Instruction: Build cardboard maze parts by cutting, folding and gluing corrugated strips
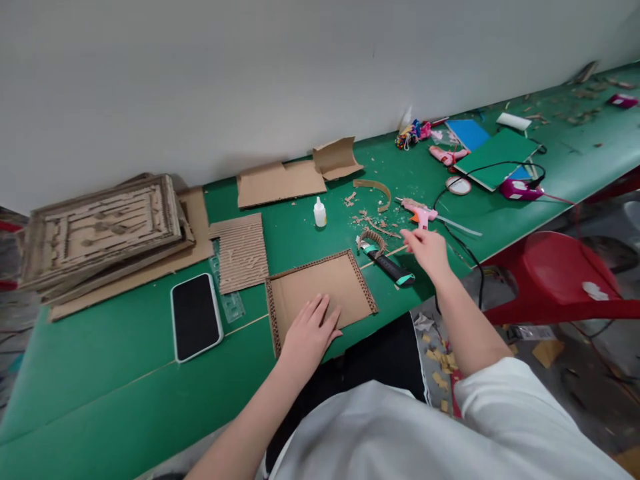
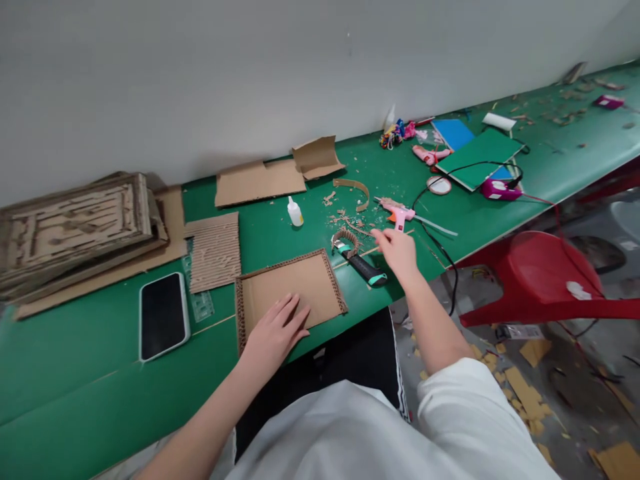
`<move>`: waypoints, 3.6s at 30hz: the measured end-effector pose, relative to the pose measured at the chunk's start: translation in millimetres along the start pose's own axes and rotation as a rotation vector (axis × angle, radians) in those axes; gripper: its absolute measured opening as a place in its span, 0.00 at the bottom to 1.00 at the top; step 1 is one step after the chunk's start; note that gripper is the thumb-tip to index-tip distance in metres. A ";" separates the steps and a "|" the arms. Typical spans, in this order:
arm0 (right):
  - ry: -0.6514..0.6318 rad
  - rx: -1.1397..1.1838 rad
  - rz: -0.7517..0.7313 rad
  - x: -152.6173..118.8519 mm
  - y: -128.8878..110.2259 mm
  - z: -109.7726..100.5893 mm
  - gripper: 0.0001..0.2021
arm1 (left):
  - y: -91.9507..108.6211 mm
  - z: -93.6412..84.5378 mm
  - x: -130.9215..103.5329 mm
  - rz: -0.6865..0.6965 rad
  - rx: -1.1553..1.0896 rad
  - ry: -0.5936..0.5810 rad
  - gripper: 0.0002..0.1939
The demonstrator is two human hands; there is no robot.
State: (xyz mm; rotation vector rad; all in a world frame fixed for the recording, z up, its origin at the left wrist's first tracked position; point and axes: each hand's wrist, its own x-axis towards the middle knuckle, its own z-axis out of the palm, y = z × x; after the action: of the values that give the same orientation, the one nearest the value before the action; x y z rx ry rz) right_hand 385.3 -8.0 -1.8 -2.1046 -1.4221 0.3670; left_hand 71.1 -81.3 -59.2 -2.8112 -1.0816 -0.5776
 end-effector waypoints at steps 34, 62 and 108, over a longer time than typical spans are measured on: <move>0.123 -0.232 0.202 51.3 57.1 -8.4 0.21 | -15.8 -0.4 7.3 0.035 -0.034 0.047 0.15; 0.278 -0.238 -0.037 -9.7 56.9 4.5 0.15 | -12.0 -14.1 4.0 0.043 -0.180 0.177 0.13; -0.613 0.951 0.124 -158.5 -99.7 70.0 0.13 | -156.7 -61.0 -3.1 -0.616 0.087 -0.145 0.26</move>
State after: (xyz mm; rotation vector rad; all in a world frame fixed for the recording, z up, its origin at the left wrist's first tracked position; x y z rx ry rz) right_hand 210.4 -104.4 -12.4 -1.3119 -1.0525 1.4957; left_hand -53.8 21.8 -13.9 -2.4462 -1.9652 -0.3461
